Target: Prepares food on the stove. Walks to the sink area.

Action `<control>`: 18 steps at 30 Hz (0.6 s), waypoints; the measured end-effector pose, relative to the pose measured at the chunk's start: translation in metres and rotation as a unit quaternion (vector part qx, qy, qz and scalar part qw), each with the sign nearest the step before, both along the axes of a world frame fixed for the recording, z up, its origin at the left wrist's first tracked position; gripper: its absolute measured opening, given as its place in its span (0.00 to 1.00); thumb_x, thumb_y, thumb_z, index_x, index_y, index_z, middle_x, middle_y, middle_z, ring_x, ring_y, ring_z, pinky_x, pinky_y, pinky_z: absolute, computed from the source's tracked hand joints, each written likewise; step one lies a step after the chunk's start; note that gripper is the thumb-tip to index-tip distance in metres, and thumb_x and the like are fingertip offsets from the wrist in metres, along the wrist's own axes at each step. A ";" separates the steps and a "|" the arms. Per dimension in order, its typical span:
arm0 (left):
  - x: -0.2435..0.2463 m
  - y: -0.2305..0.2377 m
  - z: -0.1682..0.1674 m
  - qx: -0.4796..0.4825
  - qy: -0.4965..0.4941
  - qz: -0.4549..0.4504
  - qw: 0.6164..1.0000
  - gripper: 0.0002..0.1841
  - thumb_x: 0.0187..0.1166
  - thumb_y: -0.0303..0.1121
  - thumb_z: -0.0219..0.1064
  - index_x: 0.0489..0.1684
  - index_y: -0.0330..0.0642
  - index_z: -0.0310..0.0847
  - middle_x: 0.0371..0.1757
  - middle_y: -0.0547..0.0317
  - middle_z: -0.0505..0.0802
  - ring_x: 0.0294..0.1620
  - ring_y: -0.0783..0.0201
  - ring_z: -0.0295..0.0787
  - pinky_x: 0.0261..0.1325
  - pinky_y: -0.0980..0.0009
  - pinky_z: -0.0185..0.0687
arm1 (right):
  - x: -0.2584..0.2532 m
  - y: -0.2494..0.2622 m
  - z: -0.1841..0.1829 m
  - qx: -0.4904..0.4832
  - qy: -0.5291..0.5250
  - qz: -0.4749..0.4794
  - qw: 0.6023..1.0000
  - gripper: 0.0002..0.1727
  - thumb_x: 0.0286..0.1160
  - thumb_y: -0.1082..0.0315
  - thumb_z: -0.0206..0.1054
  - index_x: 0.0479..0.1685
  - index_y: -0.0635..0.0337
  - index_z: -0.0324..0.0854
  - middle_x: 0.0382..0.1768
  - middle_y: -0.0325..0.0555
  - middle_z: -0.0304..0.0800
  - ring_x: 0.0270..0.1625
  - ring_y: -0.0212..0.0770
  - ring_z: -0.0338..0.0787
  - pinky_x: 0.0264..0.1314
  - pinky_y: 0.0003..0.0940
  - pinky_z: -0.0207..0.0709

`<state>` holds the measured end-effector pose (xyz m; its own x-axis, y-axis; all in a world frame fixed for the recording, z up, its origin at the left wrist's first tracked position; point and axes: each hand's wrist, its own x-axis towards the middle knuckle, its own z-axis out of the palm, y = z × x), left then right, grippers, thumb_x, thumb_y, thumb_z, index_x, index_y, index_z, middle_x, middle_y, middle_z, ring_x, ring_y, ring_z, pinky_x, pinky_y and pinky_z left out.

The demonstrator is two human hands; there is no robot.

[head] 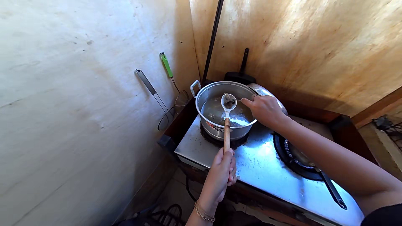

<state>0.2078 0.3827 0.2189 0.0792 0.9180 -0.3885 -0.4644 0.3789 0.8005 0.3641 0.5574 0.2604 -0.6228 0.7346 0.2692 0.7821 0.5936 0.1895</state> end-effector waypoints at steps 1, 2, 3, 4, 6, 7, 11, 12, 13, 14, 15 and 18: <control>0.000 0.000 0.000 0.004 0.002 -0.002 1.000 0.10 0.95 0.31 0.40 0.46 0.44 0.66 0.16 0.74 0.67 0.09 0.83 0.58 0.12 0.89 0.59 | 0.000 0.000 -0.001 -0.001 -0.007 0.001 1.000 0.19 0.74 0.83 0.63 0.60 0.60 0.89 0.32 0.66 0.89 0.35 0.66 0.92 0.34 0.55 0.81; -0.001 0.000 0.001 0.008 0.002 -0.003 1.000 0.10 0.95 0.31 0.40 0.47 0.44 0.66 0.16 0.74 0.67 0.09 0.84 0.58 0.12 0.90 0.59 | 0.000 0.000 -0.003 0.003 -0.009 0.002 1.000 0.19 0.74 0.83 0.63 0.61 0.61 0.89 0.32 0.66 0.89 0.35 0.66 0.92 0.34 0.54 0.81; -0.001 0.000 0.002 0.009 0.000 -0.002 1.000 0.10 0.95 0.31 0.40 0.46 0.44 0.67 0.16 0.74 0.67 0.09 0.84 0.58 0.12 0.90 0.59 | 0.000 -0.001 -0.004 0.011 -0.003 0.005 1.000 0.19 0.73 0.84 0.64 0.60 0.61 0.89 0.32 0.66 0.89 0.34 0.66 0.92 0.33 0.54 0.81; -0.001 0.000 0.004 0.010 -0.003 -0.001 1.000 0.11 0.95 0.31 0.39 0.46 0.44 0.67 0.16 0.74 0.67 0.09 0.84 0.58 0.12 0.90 0.58 | 0.001 0.000 -0.005 0.020 0.004 0.008 1.000 0.19 0.73 0.84 0.64 0.60 0.62 0.90 0.31 0.66 0.89 0.33 0.65 0.91 0.32 0.54 0.81; -0.002 0.000 0.007 0.011 -0.010 0.002 1.000 0.11 0.95 0.31 0.39 0.47 0.44 0.67 0.15 0.74 0.67 0.08 0.84 0.58 0.12 0.90 0.59 | 0.004 0.000 -0.004 0.031 0.016 0.010 0.999 0.20 0.71 0.84 0.65 0.59 0.61 0.91 0.29 0.65 0.88 0.31 0.65 0.91 0.30 0.54 0.80; -0.002 0.000 0.009 0.011 -0.014 0.003 1.000 0.11 0.95 0.31 0.38 0.47 0.43 0.67 0.15 0.74 0.67 0.08 0.84 0.58 0.12 0.90 0.59 | 0.005 -0.001 -0.001 0.025 0.019 0.004 0.999 0.19 0.72 0.84 0.65 0.59 0.60 0.90 0.30 0.65 0.88 0.31 0.65 0.91 0.30 0.54 0.80; -0.001 0.003 0.011 0.006 -0.029 0.016 0.999 0.12 0.95 0.31 0.38 0.48 0.43 0.67 0.15 0.75 0.67 0.08 0.84 0.58 0.12 0.90 0.59 | 0.011 -0.001 0.010 0.038 0.050 -0.010 0.998 0.17 0.74 0.81 0.65 0.57 0.58 0.91 0.26 0.62 0.87 0.28 0.63 0.90 0.26 0.53 0.78; -0.001 0.003 0.011 0.006 -0.030 0.018 0.999 0.12 0.95 0.31 0.38 0.48 0.43 0.67 0.15 0.75 0.67 0.08 0.84 0.58 0.12 0.90 0.59 | 0.011 -0.001 0.010 0.046 0.058 -0.011 0.997 0.17 0.74 0.81 0.64 0.57 0.58 0.91 0.25 0.61 0.87 0.27 0.62 0.90 0.25 0.52 0.77; 0.000 0.003 0.011 0.004 -0.031 0.019 0.999 0.12 0.95 0.31 0.38 0.48 0.43 0.67 0.15 0.74 0.67 0.08 0.84 0.58 0.12 0.90 0.59 | 0.010 -0.001 0.009 0.050 0.065 -0.011 0.997 0.17 0.75 0.80 0.64 0.58 0.58 0.90 0.25 0.61 0.87 0.26 0.62 0.90 0.24 0.52 0.77; 0.000 0.003 0.011 0.002 -0.031 0.020 0.999 0.12 0.95 0.31 0.38 0.48 0.43 0.67 0.15 0.74 0.67 0.08 0.84 0.58 0.12 0.90 0.58 | 0.008 -0.003 0.008 0.044 0.066 -0.015 0.997 0.17 0.76 0.80 0.63 0.59 0.59 0.90 0.25 0.61 0.87 0.26 0.63 0.90 0.24 0.53 0.77; 0.001 0.003 0.011 0.001 -0.031 0.020 0.999 0.12 0.95 0.31 0.38 0.48 0.43 0.67 0.15 0.74 0.67 0.08 0.84 0.58 0.12 0.90 0.59 | 0.006 -0.005 0.008 0.031 0.060 -0.022 0.997 0.17 0.77 0.79 0.63 0.60 0.59 0.89 0.26 0.61 0.88 0.27 0.63 0.90 0.24 0.53 0.78; 0.002 0.002 0.010 0.000 -0.035 0.023 0.999 0.12 0.95 0.31 0.38 0.48 0.42 0.67 0.15 0.74 0.67 0.08 0.84 0.59 0.12 0.90 0.59 | -0.002 -0.011 0.008 -0.020 0.017 -0.055 0.998 0.19 0.79 0.79 0.60 0.64 0.58 0.87 0.30 0.62 0.89 0.32 0.64 0.92 0.30 0.54 0.79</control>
